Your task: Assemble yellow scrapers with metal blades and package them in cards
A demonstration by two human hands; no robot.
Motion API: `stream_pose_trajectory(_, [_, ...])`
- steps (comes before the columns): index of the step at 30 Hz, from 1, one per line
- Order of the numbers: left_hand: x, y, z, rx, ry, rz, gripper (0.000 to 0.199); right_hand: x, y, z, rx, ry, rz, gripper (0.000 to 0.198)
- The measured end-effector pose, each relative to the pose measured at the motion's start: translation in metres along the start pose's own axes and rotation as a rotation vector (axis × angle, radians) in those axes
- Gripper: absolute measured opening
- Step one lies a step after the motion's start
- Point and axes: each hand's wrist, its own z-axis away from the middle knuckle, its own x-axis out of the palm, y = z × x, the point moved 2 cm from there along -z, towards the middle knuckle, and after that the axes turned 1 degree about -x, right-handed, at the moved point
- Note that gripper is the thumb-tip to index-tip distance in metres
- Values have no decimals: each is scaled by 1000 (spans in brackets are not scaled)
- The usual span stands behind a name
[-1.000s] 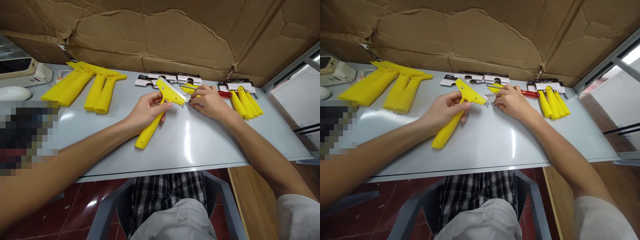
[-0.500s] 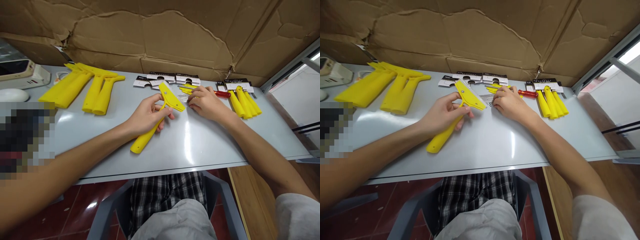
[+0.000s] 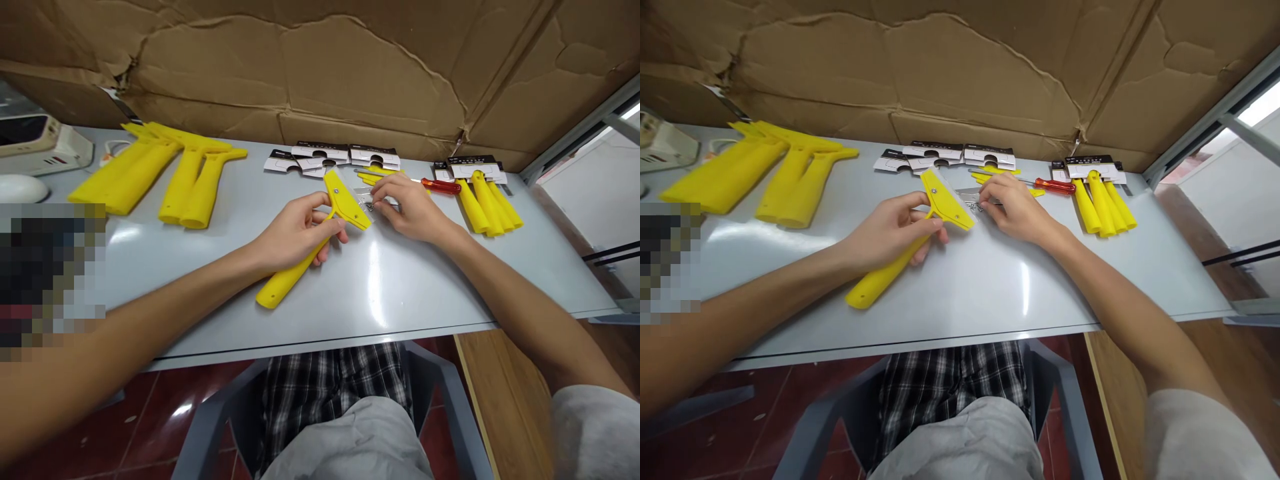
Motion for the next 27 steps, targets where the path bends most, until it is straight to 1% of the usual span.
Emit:
stream_pose_trajectory(2, [0, 1, 0, 0, -2, 1, 22, 2, 0, -1, 14, 72, -66, 25])
stream_pose_trajectory(5, [1, 1, 0, -2, 11, 0, 22, 5, -3, -1, 83, 153, -211, 40])
stream_pose_trajectory(8, [2, 0, 0, 1, 45, 17, 22, 15, -10, -1, 146, 140, -425, 54])
stream_pose_trajectory(11, [3, -2, 0, 15, 90, 46, 24, 26, -20, 1, 165, 112, -512, 53])
stream_pose_trajectory(14, [4, -3, 0, 20, 119, 55, 26, 30, -28, 2, 150, 149, -484, 42])
stream_pose_trajectory(17, [6, -5, 0, 26, 121, 45, 26, 30, -33, 3, 103, 196, -405, 31])
stream_pose_trajectory(21, [7, -7, 0, 26, 119, 39, 29, 32, -35, 3, 37, 230, -318, 26])
stream_pose_trajectory(27, [6, -8, -1, 24, 116, 31, 26, 34, -36, 3, -1, 246, -269, 21])
